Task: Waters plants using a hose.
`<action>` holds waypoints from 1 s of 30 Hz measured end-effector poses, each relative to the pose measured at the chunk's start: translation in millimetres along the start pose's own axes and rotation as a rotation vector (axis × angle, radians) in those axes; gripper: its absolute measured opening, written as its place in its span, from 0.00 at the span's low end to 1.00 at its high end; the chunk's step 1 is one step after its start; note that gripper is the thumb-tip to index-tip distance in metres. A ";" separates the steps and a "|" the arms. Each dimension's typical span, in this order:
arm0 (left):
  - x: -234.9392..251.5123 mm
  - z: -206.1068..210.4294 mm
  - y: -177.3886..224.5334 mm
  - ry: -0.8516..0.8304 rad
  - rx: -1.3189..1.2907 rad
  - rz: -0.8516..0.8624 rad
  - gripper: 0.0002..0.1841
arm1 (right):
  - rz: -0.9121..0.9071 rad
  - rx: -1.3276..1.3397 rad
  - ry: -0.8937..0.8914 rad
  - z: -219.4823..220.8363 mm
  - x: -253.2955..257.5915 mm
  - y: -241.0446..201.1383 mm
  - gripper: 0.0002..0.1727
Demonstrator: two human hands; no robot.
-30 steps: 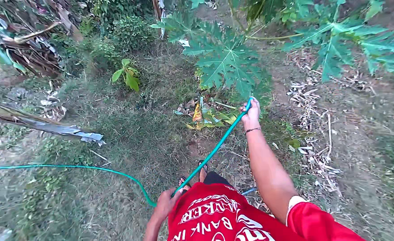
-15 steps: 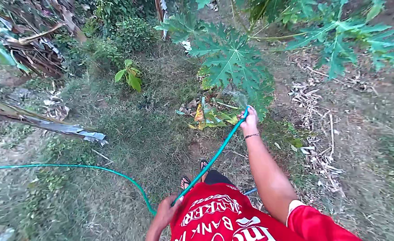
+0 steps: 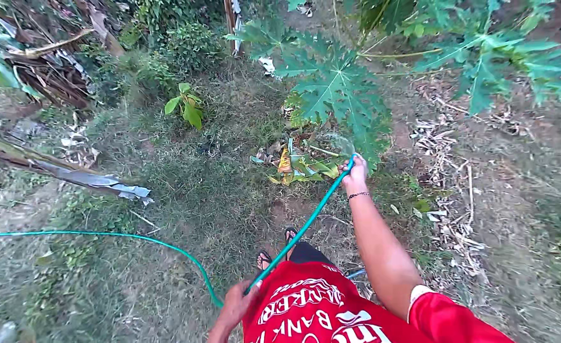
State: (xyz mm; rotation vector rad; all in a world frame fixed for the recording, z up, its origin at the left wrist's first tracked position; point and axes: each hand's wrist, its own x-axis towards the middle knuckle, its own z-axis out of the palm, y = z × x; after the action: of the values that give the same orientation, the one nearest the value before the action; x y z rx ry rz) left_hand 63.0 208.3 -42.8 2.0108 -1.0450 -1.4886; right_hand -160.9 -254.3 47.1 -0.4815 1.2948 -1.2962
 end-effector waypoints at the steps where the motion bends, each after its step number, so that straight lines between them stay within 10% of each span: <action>1: -0.3 -0.3 -0.9 0.002 -0.002 -0.004 0.26 | -0.001 0.001 0.006 0.9 1.1 1.5 0.12; 30: -0.5 1.4 -1.9 0.002 -0.018 -0.021 0.27 | 0.009 0.039 0.003 14.6 3.3 6.6 0.09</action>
State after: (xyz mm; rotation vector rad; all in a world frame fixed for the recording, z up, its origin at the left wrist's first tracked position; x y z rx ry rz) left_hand 62.2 210.0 -44.4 2.0159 -1.0096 -1.5010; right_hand -146.1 -260.7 44.4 -0.4457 1.2706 -1.3136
